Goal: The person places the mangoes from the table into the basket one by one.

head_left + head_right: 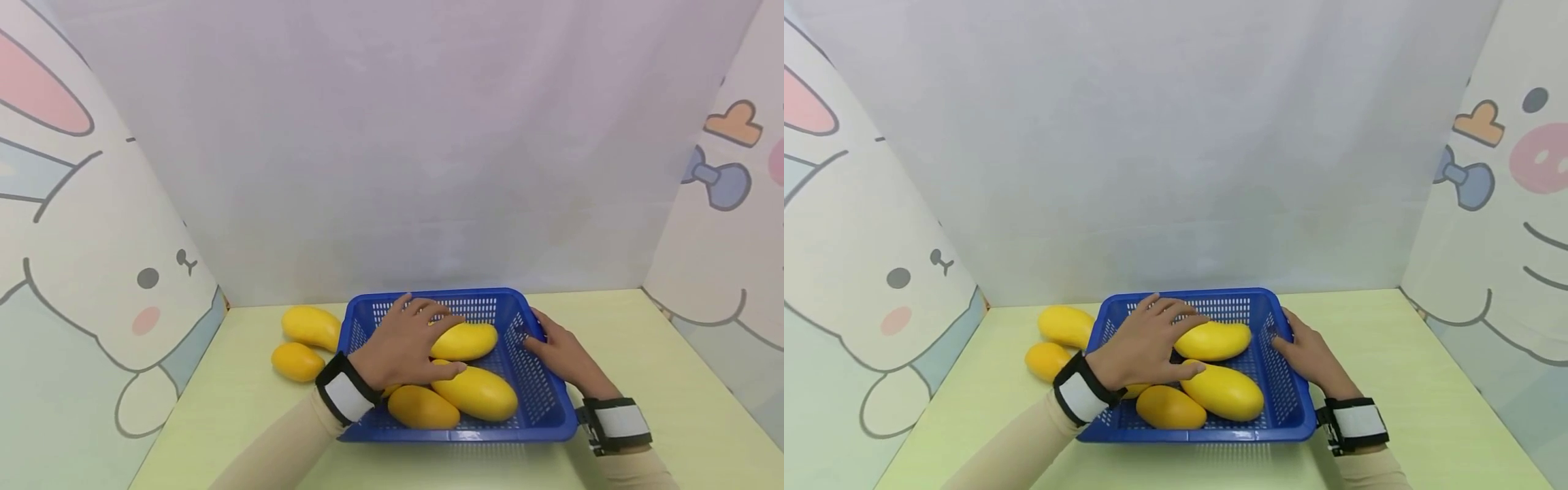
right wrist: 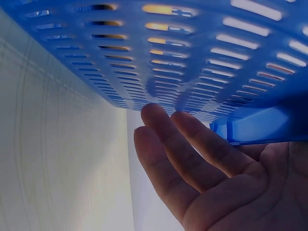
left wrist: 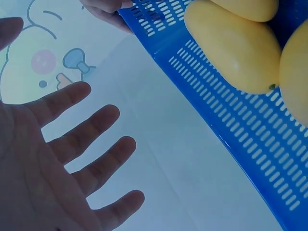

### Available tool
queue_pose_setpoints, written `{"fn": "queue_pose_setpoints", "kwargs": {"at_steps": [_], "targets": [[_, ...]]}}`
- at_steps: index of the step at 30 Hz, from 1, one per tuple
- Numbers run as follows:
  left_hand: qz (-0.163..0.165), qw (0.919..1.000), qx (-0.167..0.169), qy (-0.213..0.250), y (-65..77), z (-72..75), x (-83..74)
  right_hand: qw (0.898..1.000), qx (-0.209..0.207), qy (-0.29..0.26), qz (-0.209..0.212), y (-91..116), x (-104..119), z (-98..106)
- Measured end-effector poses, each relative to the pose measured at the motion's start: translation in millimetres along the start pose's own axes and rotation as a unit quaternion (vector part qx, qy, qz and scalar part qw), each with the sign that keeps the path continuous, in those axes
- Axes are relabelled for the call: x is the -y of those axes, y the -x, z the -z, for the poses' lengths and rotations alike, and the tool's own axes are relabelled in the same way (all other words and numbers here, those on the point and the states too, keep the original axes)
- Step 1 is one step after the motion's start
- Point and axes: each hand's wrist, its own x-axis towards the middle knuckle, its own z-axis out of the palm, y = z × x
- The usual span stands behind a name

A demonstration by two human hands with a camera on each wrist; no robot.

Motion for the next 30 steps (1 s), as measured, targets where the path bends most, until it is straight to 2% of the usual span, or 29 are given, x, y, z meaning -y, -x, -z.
{"fn": "queue_pose_setpoints", "kwargs": {"at_steps": [9, 16, 25, 30], "targets": [[0.029, 0.9975, -0.064, 0.008, 19.9, 5.5, 16.2, 1.000, 0.001, 0.002, 0.001, -2.1, 1.3, -0.4], [0.058, 0.9932, -0.101, 0.006, 36.1, 6.1, 29.6, 1.000, 0.002, -0.003, -0.004, -1.5, 2.5, -0.5], [0.077, 0.9898, -0.108, 0.050, 48.5, 6.0, 35.7, 1.000, -0.003, -0.012, 0.001, -0.9, 0.4, 0.6], [0.084, 0.9887, -0.114, 0.049, 53.8, 8.1, 39.6, 1.000, 0.001, -0.015, -0.006, -0.2, 0.7, 0.0]]}}
